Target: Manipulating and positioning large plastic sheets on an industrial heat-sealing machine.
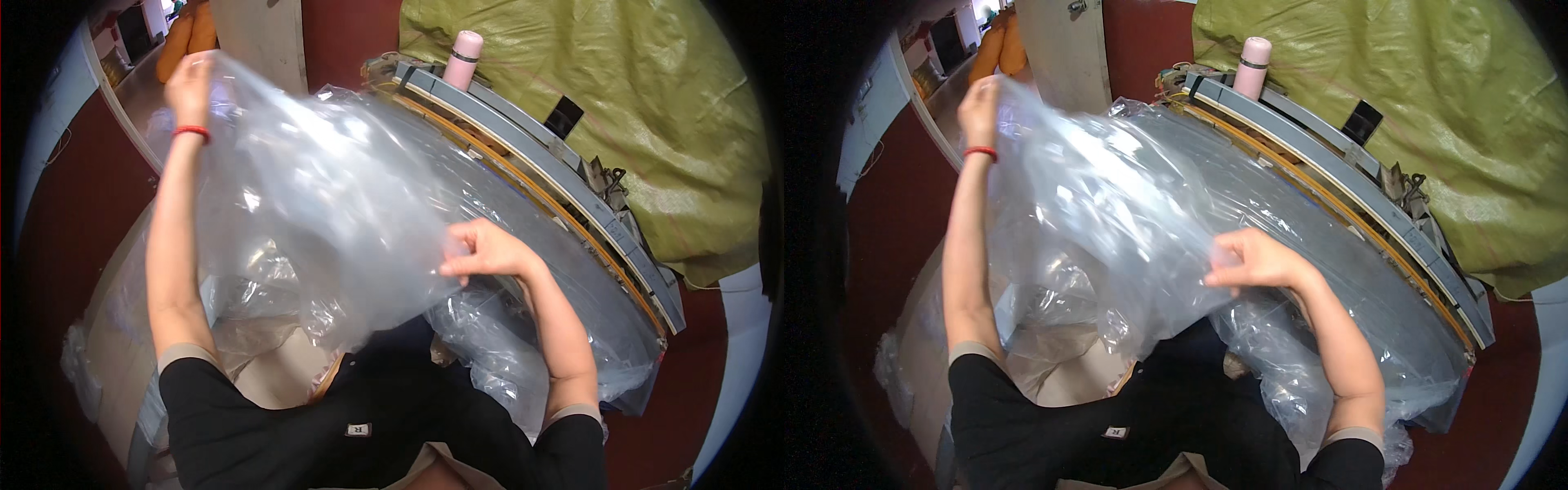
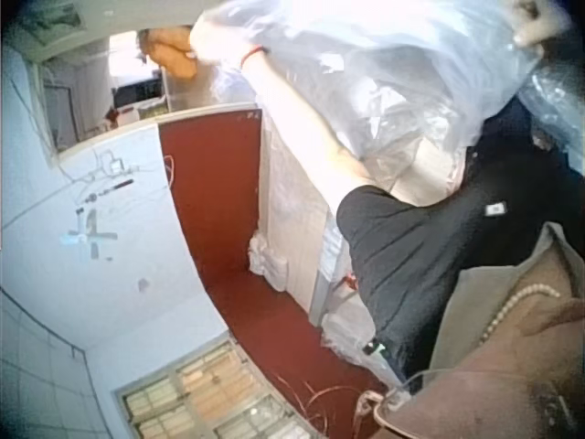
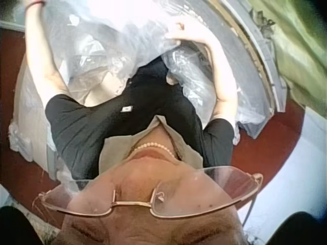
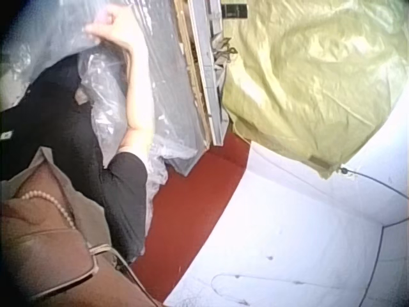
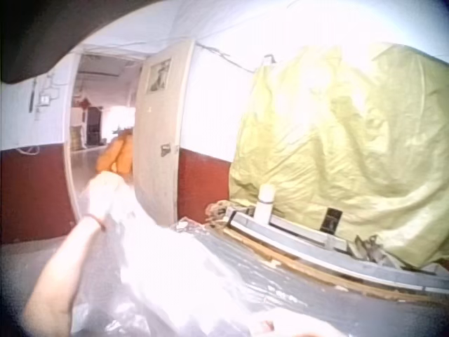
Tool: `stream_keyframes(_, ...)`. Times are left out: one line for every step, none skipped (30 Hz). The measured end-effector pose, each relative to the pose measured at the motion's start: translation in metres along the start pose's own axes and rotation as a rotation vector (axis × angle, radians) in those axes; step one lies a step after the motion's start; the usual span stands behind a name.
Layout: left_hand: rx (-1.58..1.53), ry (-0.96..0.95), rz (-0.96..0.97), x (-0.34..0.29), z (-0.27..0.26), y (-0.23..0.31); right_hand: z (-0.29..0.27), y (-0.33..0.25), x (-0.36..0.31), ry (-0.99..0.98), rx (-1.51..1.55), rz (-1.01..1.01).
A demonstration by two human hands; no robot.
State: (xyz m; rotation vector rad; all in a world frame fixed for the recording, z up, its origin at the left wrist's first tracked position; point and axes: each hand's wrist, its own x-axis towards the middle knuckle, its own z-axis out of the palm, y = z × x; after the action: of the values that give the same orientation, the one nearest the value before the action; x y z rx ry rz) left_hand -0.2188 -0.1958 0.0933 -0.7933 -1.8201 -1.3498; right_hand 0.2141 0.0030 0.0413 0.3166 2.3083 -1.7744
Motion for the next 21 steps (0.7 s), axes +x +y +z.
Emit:
stream_keyframes(0.092, 0.083, -0.135, 0.014, -0.009, -0.021, -0.005, 0.002, -0.012, 0.019, 0.005, 0.007)
stream_keyframes(0.205, 0.195, -0.222, 0.027, -0.022, -0.05, -0.01, 0.002, -0.023, -0.02, -0.126, -0.044)
stream_keyframes(-0.26, 0.281, -0.385, 0.039, -0.043, -0.097, -0.013, -0.003, -0.035, -0.071, -0.257, -0.107)
stream_keyframes(-0.064, 0.307, -0.431, 0.046, -0.07, -0.118, -0.022, -0.014, -0.045, -0.033, -0.333, -0.183)
stream_keyframes(-0.083, 0.371, -0.434, 0.056, -0.104, -0.163, -0.033, -0.028, -0.058, 0.044, -0.47, -0.21)
stream_keyframes(-0.014, 0.359, -0.441, 0.063, -0.134, -0.189, -0.051, -0.036, -0.067, 0.138, -0.525, -0.18)
stream_keyframes(0.063, 0.396, -0.409, 0.062, -0.145, -0.202, -0.068, -0.045, -0.075, 0.328, -0.532, -0.147)
stream_keyframes(0.045, 0.408, -0.395, 0.06, -0.136, -0.198, -0.094, -0.047, -0.083, 0.569, -0.616, -0.088)
stream_keyframes(0.42, 0.376, -0.315, 0.053, -0.128, -0.184, -0.124, -0.05, -0.087, 0.852, -0.794, -0.025)
stream_keyframes(0.337, 0.358, -0.388, 0.071, -0.176, -0.202, -0.164, -0.053, -0.094, 1.037, -0.87, -0.087)
stream_keyframes(0.556, 0.387, -0.374, 0.063, -0.156, -0.181, -0.196, -0.063, -0.11, 1.335, -1.025, -0.078)
stream_keyframes(0.483, 0.426, -0.342, 0.069, -0.187, -0.181, -0.219, -0.074, -0.122, 1.569, -1.055, -0.128)
stream_keyframes(0.655, 0.43, -0.306, 0.071, -0.205, -0.178, -0.223, -0.092, -0.136, 1.725, -1.047, -0.264)
stream_keyframes(0.41, 0.46, -0.232, 0.06, -0.205, -0.168, -0.226, -0.1, -0.149, 1.875, -1.037, -0.397)
stream_keyframes(0.577, 0.507, -0.232, 0.064, -0.254, -0.182, -0.219, -0.1, -0.146, 1.874, -1.014, -0.408)
stream_keyframes(0.604, 0.492, -0.321, 0.043, -0.246, -0.169, -0.202, -0.103, -0.145, 1.919, -1.126, -0.593)
stream_keyframes(0.64, 0.536, -0.403, 0.02, -0.252, -0.164, -0.184, -0.107, -0.143, 1.945, -1.223, -0.801)
stream_keyframes(0.543, 0.431, -0.341, -0.009, -0.248, -0.148, -0.178, -0.097, -0.134, 1.75, -1.352, -0.895)
stream_keyframes(0.794, 0.049, -0.431, -0.017, -0.325, -0.209, -0.168, -0.086, -0.116, 1.544, -1.427, -1.026)
stream_keyframes(1.148, -0.126, -0.06, 0.0, -0.459, -0.236, -0.155, -0.061, -0.098, 1.355, -1.258, -1.01)
stream_keyframes(1.031, -0.388, -0.454, -0.049, -0.379, -0.255, -0.134, -0.063, -0.069, 1.199, -1.486, -1.028)
